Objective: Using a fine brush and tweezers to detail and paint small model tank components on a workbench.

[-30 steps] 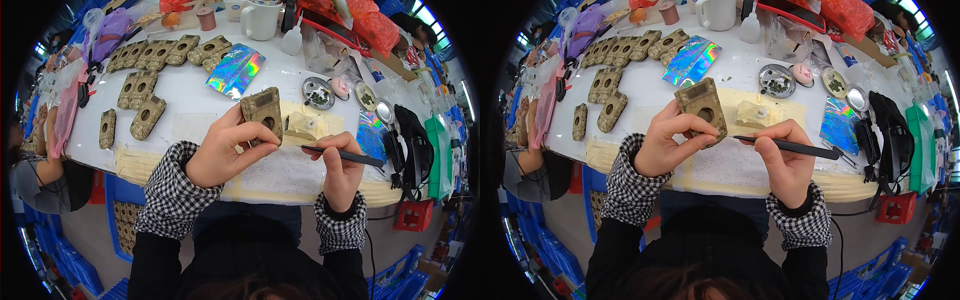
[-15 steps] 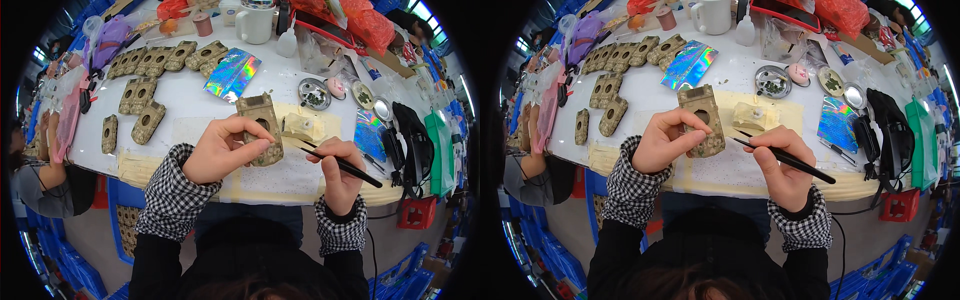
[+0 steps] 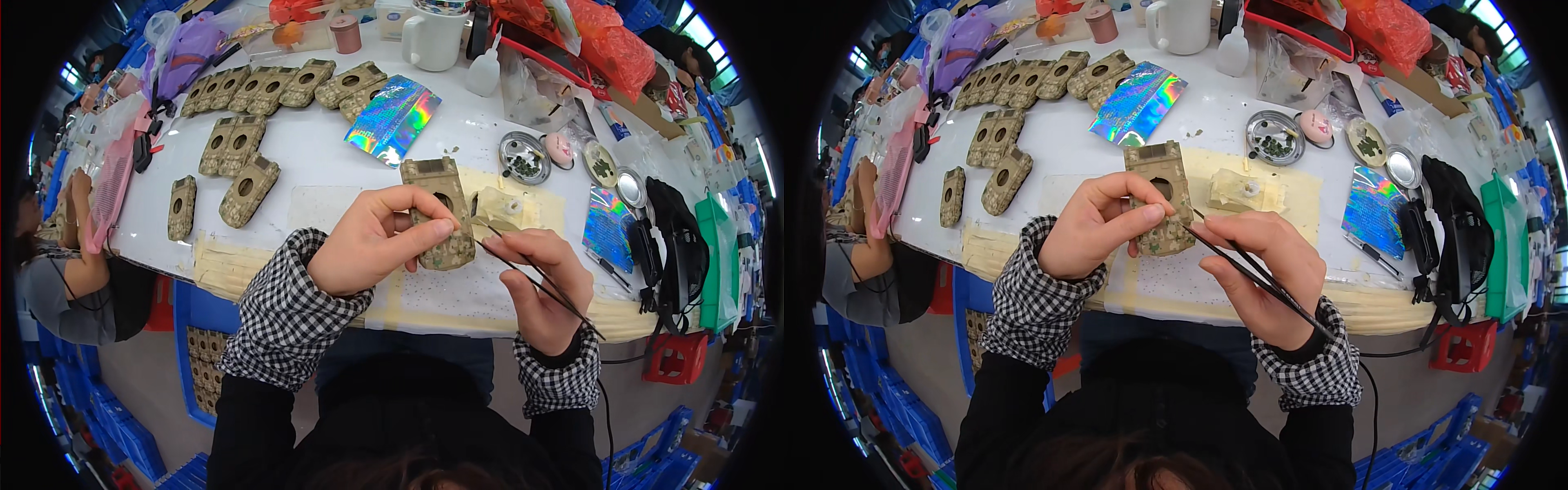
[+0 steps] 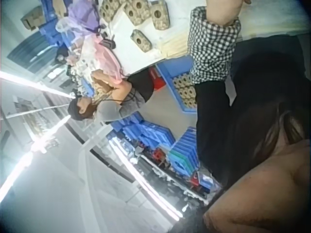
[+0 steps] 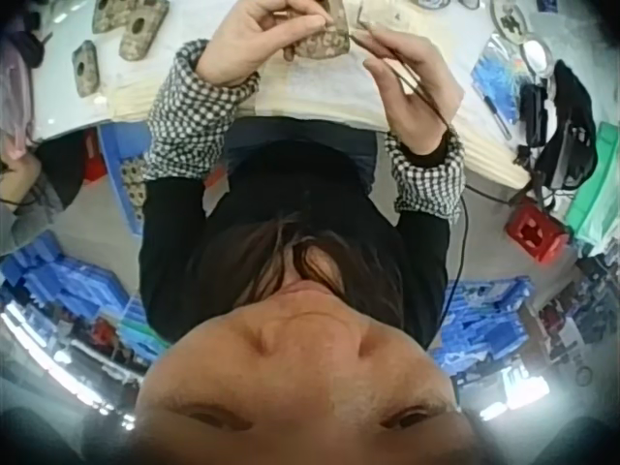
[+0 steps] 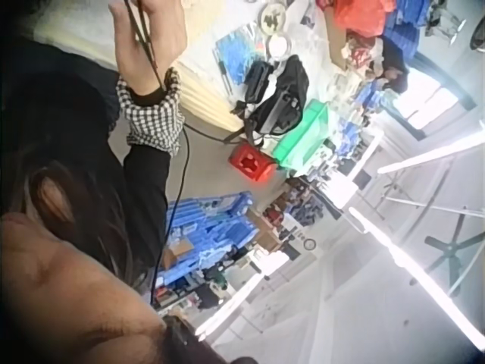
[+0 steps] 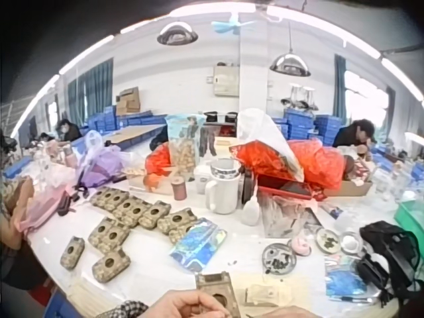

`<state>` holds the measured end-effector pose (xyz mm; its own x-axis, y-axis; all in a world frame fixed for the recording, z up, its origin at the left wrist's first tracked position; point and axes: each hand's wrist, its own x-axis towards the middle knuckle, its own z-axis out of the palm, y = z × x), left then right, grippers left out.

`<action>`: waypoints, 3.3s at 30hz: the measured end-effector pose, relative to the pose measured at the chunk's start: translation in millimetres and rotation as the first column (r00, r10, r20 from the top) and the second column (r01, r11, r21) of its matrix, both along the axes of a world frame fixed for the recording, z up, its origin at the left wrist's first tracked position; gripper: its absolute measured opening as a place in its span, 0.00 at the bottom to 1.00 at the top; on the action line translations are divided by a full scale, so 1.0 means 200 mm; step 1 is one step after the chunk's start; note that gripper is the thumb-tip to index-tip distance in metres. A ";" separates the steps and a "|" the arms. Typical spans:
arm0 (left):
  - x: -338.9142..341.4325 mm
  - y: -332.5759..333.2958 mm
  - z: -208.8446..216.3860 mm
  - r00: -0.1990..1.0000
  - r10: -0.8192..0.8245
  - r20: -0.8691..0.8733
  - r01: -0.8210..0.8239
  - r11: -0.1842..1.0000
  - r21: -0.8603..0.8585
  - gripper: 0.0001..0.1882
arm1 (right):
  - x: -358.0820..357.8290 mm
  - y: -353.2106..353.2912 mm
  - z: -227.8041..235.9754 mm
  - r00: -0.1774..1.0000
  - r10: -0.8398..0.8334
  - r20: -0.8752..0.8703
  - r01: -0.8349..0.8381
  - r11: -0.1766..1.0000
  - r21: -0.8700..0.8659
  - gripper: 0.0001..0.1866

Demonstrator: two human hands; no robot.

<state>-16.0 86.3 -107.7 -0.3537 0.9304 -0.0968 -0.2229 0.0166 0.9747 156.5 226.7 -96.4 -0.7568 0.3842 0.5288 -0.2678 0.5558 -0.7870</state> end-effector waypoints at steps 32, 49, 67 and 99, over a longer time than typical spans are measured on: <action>0.00 -0.01 0.00 0.997 -0.060 -0.046 0.060 0.998 0.014 0.07 | -0.06 -0.01 -0.05 0.985 0.159 -0.070 -0.173 0.879 -0.444 0.09; -0.04 -0.01 -0.02 0.982 0.190 -0.020 -0.188 0.979 0.075 0.10 | -0.01 0.04 -0.13 0.922 0.056 0.383 0.035 0.974 -0.225 0.07; -0.06 -0.01 -0.01 0.963 0.203 0.179 -0.219 0.973 0.075 0.11 | 0.00 0.05 -0.11 0.955 -0.049 0.292 0.040 0.998 0.038 0.05; -0.02 0.03 -0.04 0.806 -0.142 0.574 0.080 0.988 0.133 0.29 | -0.10 0.21 0.02 0.919 -0.388 0.069 0.247 0.703 0.666 0.10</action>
<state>-20.0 92.4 -115.8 -0.1541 0.9754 -0.1578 -0.7497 -0.0114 0.6617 136.7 269.3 -93.0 -0.7630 0.2487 0.5967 0.1325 0.9636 -0.2322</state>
